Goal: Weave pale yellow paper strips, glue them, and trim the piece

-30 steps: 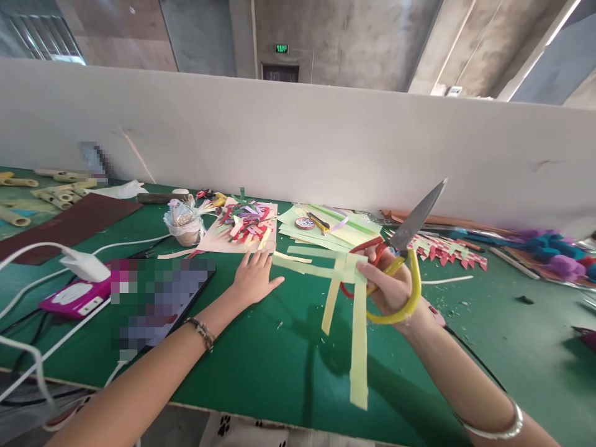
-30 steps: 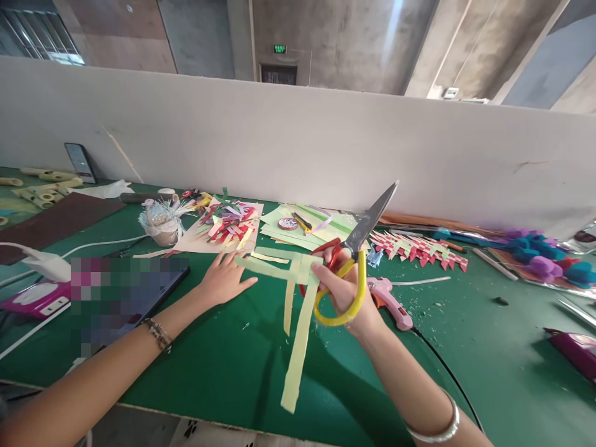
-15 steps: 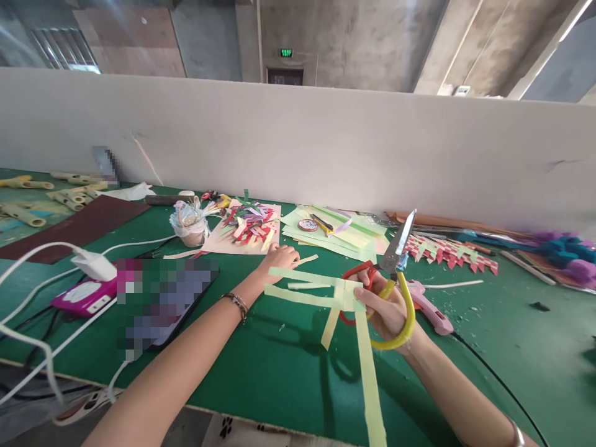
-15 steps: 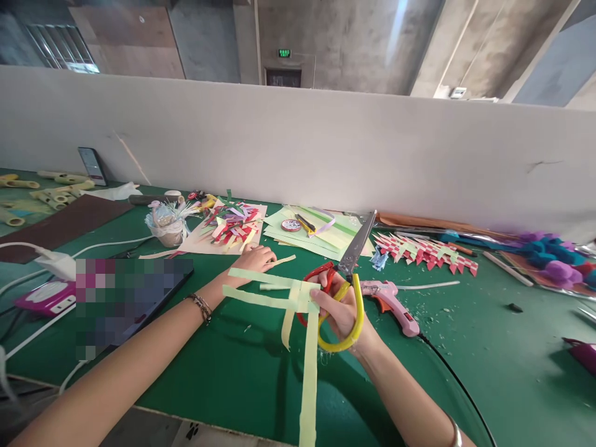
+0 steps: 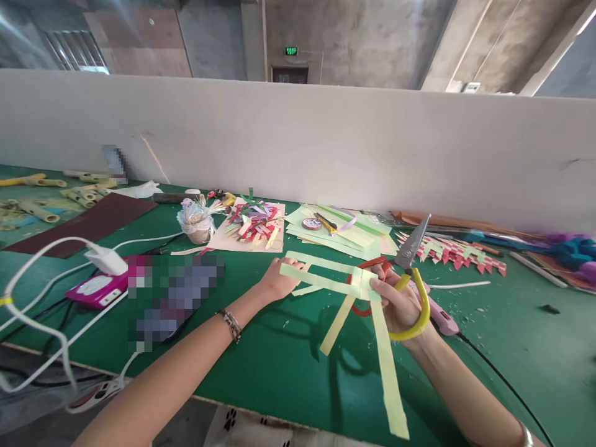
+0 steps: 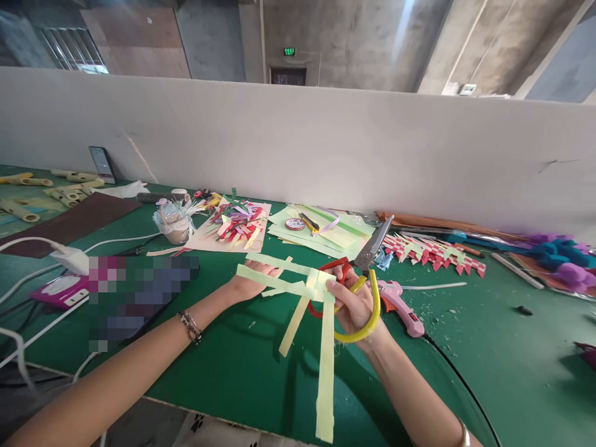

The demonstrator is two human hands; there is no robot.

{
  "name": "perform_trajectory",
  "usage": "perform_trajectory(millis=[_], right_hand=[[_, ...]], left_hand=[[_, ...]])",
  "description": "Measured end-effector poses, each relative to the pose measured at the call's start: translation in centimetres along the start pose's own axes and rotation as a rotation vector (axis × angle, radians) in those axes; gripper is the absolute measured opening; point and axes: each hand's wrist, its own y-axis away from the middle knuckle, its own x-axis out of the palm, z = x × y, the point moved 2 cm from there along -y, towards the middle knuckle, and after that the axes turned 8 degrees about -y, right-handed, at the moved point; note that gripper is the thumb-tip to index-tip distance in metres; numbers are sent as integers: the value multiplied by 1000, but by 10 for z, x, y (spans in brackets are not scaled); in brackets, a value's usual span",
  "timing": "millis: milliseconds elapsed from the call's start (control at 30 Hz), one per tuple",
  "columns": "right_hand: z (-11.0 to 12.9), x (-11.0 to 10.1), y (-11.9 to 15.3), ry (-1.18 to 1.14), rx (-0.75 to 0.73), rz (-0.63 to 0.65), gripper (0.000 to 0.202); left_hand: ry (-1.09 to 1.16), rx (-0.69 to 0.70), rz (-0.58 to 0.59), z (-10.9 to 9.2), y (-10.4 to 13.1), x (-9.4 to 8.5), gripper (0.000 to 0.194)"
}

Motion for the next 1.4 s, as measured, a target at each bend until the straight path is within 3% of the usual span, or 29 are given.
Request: perform_trajectory(millis=[100,200,267,567,733,867,1000,1267,1400], right_hand=[[-1,-1,-1,17,-10,-43,35],[-3,-1,-2,20,-6,-52,35],[-4,-1,-2,14,13,-44,35],[-2,0,-1,66,-8,-6,36],[-1,3,1,43,-6,-34,37],[-1,4,2,51,-11,-24,36],[0,2,1,50,-10,-14,36],[-6,3,2,-26,54,-15,36],[-14,6,2,-76,97,7,37]], left_hand=[[-13,-25,28,-17,10,-2,45],[-23,-44,84,-31,17,-2,72],[-22,-52,118,-37,20,-2,77],[27,-21,137,-51,22,5,31],[1,22,152,-59,24,15,26],[4,52,117,-59,27,11,25],[-21,-46,40,-27,23,-10,24],[-166,-387,-208,99,-19,-75,36],[-197,-461,-226,130,-37,-85,39]])
